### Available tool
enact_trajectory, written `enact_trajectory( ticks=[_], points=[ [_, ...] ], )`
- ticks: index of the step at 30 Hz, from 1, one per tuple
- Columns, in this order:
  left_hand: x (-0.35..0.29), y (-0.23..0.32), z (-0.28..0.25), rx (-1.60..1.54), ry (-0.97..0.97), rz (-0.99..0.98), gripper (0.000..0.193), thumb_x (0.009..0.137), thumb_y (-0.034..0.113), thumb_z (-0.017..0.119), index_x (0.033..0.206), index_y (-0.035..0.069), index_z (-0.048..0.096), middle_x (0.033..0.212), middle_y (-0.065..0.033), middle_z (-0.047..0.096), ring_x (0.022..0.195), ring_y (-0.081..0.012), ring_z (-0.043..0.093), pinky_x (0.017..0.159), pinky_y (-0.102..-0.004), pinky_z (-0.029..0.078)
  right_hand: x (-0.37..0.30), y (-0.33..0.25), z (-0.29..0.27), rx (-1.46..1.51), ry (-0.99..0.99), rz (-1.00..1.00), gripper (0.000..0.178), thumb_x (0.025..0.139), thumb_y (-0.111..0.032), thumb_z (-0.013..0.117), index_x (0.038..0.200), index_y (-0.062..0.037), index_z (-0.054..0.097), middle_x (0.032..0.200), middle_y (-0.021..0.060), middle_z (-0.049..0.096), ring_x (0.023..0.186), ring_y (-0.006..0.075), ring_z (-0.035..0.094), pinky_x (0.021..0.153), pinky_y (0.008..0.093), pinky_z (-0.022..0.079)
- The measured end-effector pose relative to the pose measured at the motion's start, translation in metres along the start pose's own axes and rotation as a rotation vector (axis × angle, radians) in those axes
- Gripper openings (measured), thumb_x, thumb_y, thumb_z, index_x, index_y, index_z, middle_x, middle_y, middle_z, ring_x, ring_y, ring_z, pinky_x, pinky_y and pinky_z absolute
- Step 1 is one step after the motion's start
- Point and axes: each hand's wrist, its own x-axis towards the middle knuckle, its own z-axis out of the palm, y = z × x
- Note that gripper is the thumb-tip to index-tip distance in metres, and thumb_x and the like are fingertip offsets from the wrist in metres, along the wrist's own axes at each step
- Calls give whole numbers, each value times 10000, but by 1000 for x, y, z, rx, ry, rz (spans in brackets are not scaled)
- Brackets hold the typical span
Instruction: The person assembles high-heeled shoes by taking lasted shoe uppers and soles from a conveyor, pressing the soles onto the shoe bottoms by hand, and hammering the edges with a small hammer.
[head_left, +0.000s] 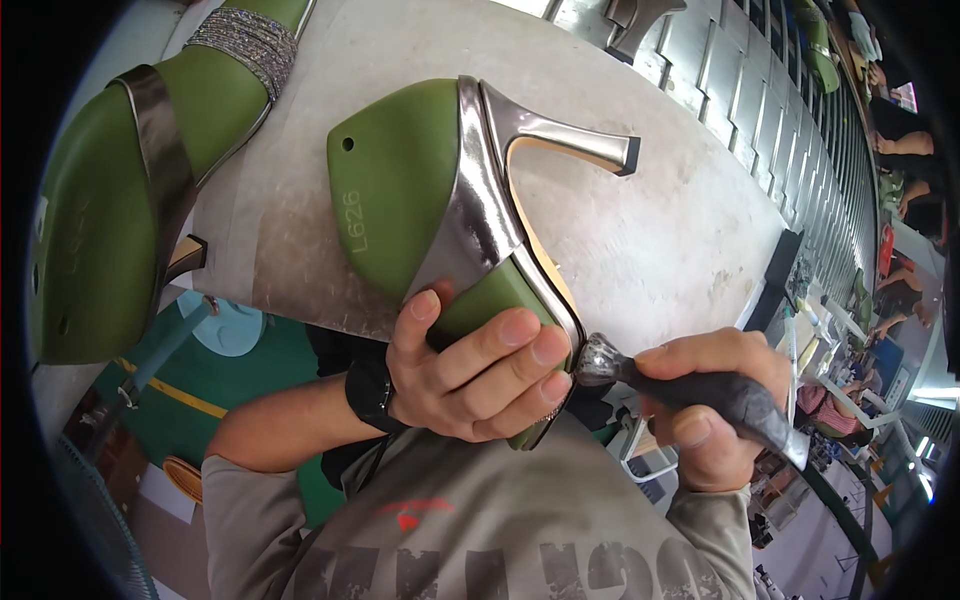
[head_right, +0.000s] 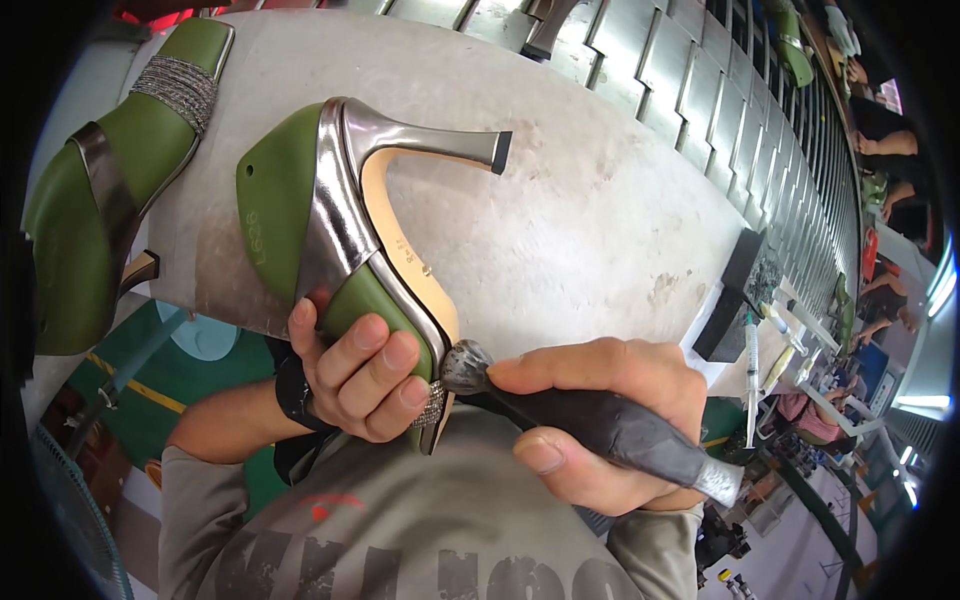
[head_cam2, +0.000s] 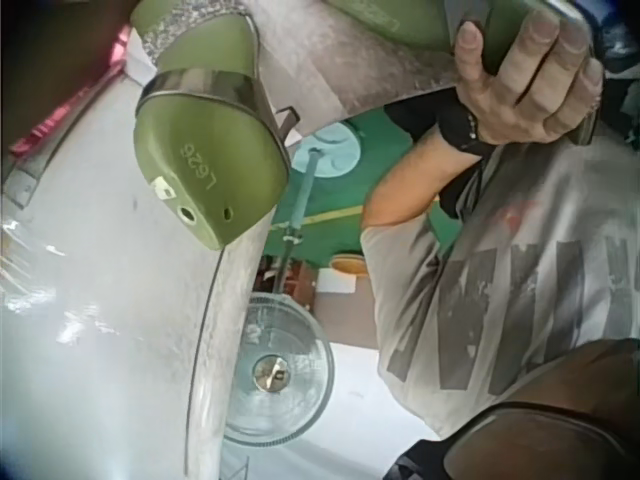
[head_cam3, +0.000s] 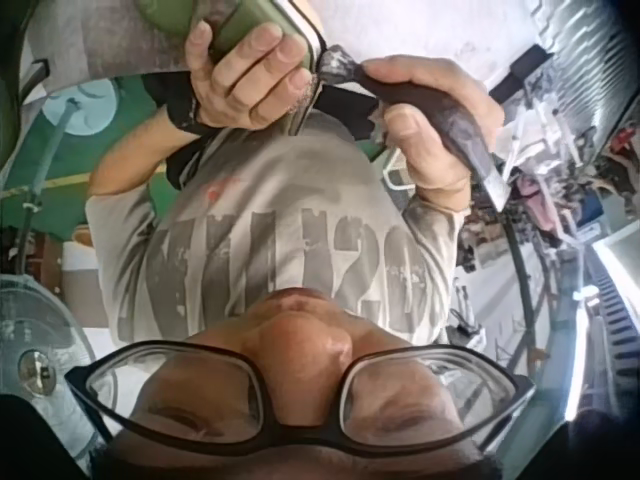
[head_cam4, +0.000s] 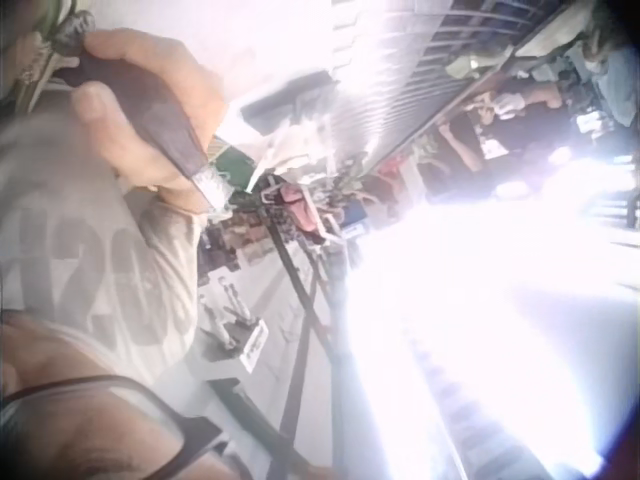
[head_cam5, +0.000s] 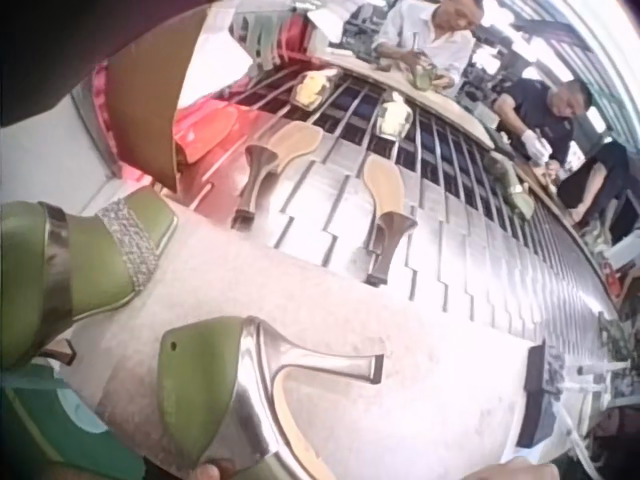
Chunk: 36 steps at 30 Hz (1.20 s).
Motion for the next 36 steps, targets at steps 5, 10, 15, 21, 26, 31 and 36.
enact_trajectory(
  ticks=[5,10,15,21,26,31,36],
  points=[
    [-2,1,1,19,34,-18,305,1033,286,594,1331,226,563,1370,58,617,1371,-170,561,1224,-635,308,33,-10,-3,56,-18,87,372,811,-223,792,1030,76,759,809,151,763,698,169,714,661,277,560],
    [1,-1,3,-6,57,-11,313,1022,259,615,1327,211,563,1365,43,624,1361,-179,571,1219,-642,303,65,-17,1,7,18,88,426,839,-301,719,984,99,738,601,66,624,476,112,553,492,246,466],
    [4,-2,-10,11,-15,-16,353,1021,222,618,1368,194,560,1417,-4,623,1353,-203,576,1220,-643,296,80,-18,34,12,166,-45,448,964,-301,625,1112,118,688,522,38,539,431,113,495,498,261,456],
    [42,-39,-51,-67,-394,2,677,885,303,777,1488,166,500,1534,-89,553,1437,-307,503,1200,-599,332,56,-6,20,-42,432,-341,523,1019,-374,546,1188,115,621,592,78,604,456,125,550,511,264,498],
    [79,-72,-53,-117,-552,-199,1430,387,412,971,1612,57,326,1667,-267,300,1515,-465,352,1173,-679,303,53,-13,9,120,183,-2,432,983,-337,604,1002,79,719,569,90,603,412,112,507,418,244,416],
    [80,-79,-50,-196,-581,-227,1462,392,455,945,1623,30,282,1675,-274,271,1517,-479,333,1168,-700,297,79,-13,14,190,177,65,420,985,-325,609,1017,81,714,609,88,610,431,114,516,416,250,412],
    [78,-83,-49,-167,-625,-201,1337,637,677,837,1631,9,241,1653,-330,268,1500,-532,334,1185,-703,244,87,4,28,288,272,-29,437,1004,-323,576,1047,100,675,631,104,608,428,129,515,420,260,421]
  ],
)
